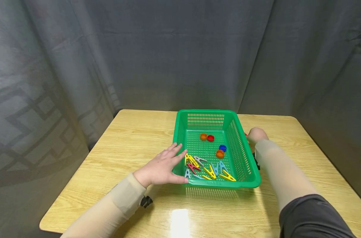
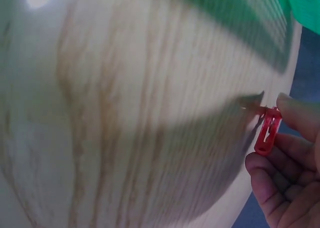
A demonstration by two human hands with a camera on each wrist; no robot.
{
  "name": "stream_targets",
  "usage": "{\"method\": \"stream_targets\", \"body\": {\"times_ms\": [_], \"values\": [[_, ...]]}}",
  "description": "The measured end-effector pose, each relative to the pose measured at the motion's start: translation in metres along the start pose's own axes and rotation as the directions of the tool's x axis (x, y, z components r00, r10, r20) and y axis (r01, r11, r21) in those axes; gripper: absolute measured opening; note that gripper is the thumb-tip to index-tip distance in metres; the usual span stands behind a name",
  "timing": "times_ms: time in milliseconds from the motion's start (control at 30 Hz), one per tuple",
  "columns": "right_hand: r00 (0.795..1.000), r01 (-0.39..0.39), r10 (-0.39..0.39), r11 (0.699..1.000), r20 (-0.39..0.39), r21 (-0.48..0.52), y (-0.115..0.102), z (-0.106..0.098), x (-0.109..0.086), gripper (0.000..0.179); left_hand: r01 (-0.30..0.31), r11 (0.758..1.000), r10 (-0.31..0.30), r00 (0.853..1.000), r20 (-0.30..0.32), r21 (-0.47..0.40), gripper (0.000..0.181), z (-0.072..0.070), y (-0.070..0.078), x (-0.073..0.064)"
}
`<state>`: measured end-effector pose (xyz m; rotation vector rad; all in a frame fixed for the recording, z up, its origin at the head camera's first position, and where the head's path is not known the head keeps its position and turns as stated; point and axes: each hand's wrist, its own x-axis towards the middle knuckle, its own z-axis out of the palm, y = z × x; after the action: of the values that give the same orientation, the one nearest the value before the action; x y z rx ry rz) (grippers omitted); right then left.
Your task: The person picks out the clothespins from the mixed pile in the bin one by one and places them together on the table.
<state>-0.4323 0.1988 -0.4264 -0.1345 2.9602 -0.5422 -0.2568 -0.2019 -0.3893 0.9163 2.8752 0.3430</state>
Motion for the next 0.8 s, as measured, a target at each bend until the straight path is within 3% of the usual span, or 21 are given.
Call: {"method": "stream_targets", "body": {"times_ms": [400, 600, 800], "values": [[0.999, -0.009, 0.010, 1.000, 0.037, -0.017, -0.001, 0.001, -0.003, 0.039, 0.002, 1.000, -0.002, 1.000, -0.002, 0.002, 0.104, 0.001, 0.000, 0.000], [0.997, -0.013, 0.014, 1.000, 0.074, -0.008, -0.002, -0.013, -0.008, 0.040, -0.002, 1.000, 0.002, 1.000, -0.003, 0.007, 0.103, 0.001, 0.000, 0.000], [0.997, 0.071, -0.071, 0.997, 0.011, -0.040, -0.012, -0.036, -0.018, 0.031, -0.004, 1.000, 0.004, 1.000, -0.006, 0.012, 0.103, 0.000, 0.000, 0.000]]}}
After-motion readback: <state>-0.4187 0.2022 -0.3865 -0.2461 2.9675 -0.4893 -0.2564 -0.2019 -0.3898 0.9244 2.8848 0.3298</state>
